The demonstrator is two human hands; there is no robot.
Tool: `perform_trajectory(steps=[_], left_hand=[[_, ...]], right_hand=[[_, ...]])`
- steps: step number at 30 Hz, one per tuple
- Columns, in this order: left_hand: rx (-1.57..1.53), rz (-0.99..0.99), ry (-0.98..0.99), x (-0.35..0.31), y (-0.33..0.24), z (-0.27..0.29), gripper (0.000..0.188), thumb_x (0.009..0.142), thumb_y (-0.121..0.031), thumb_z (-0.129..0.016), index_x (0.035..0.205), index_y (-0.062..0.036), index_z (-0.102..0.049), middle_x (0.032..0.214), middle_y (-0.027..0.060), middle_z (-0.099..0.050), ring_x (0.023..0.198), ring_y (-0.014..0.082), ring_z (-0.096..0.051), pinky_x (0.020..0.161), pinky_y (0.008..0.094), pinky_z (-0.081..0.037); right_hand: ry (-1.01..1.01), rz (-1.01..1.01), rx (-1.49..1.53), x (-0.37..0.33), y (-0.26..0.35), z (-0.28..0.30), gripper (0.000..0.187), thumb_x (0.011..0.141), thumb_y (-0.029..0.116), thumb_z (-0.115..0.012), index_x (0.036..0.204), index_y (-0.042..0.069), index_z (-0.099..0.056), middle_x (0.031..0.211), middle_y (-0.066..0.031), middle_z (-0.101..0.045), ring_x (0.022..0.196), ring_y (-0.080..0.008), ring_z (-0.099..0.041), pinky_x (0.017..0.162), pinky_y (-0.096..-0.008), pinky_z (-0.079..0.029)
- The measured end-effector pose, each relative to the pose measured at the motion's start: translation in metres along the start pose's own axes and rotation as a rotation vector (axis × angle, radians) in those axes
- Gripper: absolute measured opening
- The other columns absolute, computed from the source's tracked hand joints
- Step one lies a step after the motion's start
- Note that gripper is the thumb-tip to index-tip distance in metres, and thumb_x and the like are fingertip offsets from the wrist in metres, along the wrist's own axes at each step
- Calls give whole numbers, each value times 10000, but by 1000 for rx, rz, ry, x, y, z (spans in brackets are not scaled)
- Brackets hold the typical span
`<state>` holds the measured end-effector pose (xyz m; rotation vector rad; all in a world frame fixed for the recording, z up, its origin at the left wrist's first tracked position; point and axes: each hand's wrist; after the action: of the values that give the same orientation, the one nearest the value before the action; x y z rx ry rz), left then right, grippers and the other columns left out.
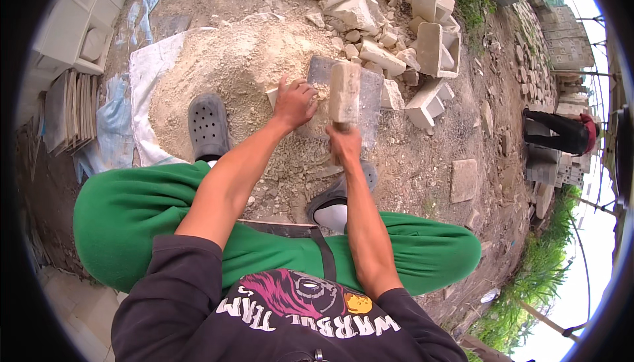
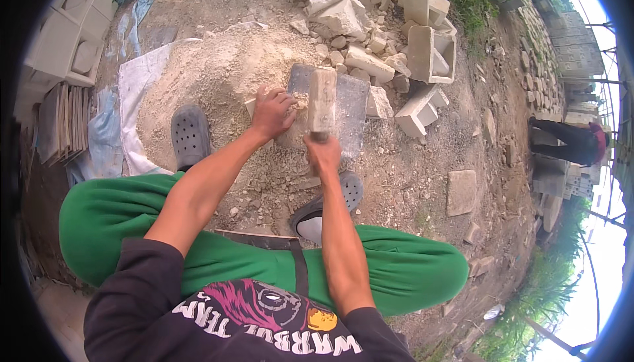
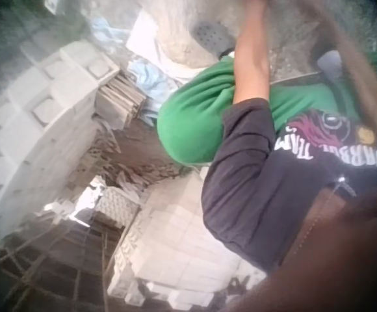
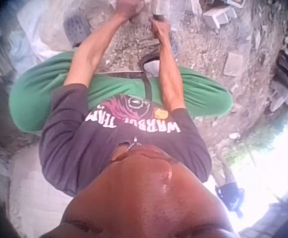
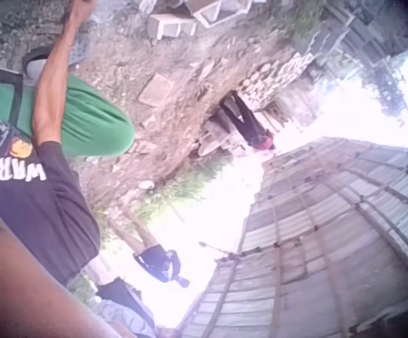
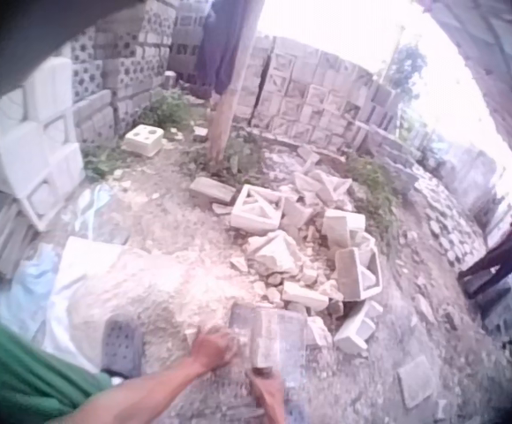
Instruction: The person breaks concrete blocks using a small masonry tool. The person strikes the block repeatedly to break it into smaller pieces and moves debris aside.
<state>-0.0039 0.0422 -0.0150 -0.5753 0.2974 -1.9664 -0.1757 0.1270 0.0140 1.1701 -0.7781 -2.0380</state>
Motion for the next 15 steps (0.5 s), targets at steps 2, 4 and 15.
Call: perform_trajectory(steps=[2, 4, 15], left_hand=[[-12, -21, 38, -2, -2, -1, 239, 858, -291, -682, 1064, -176, -711, 1108, -3, -684, 1246, 200, -533, 1191, 566, -164], [-10, -26, 106, 1, -6, -3, 252, 859, -307, -690, 1073, -177, -711, 1101, 5, -691, 1262, 202, -528, 1202, 568, -134], [126, 14, 111, 3, 4, -3, 385, 837, -426, -717, 1133, -181, -694, 1133, -1, -692, 1311, 192, -499, 1205, 581, -102]], right_hand=[[-11, 50, -19, 5, 14, 7, 279, 762, 261, -749, 815, -9, -706, 654, -91, -675, 555, -169, -651, 546, -346, -511], [-39, 109, -33, -7, 65, 19, 282, 756, 258, -763, 811, -11, -697, 654, -86, -678, 537, -171, -645, 550, -351, -518], [62, 19, 14, -8, 15, -10, 186, 805, 144, -717, 822, -25, -642, 597, -72, -604, 487, -171, -598, 455, -335, -485]])
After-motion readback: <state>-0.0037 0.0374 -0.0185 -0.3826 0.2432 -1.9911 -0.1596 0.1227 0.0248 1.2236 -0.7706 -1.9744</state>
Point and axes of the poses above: each hand's wrist, its own x-axis towards the middle knuckle, its own z-axis out of the back of the hand, y = z × x
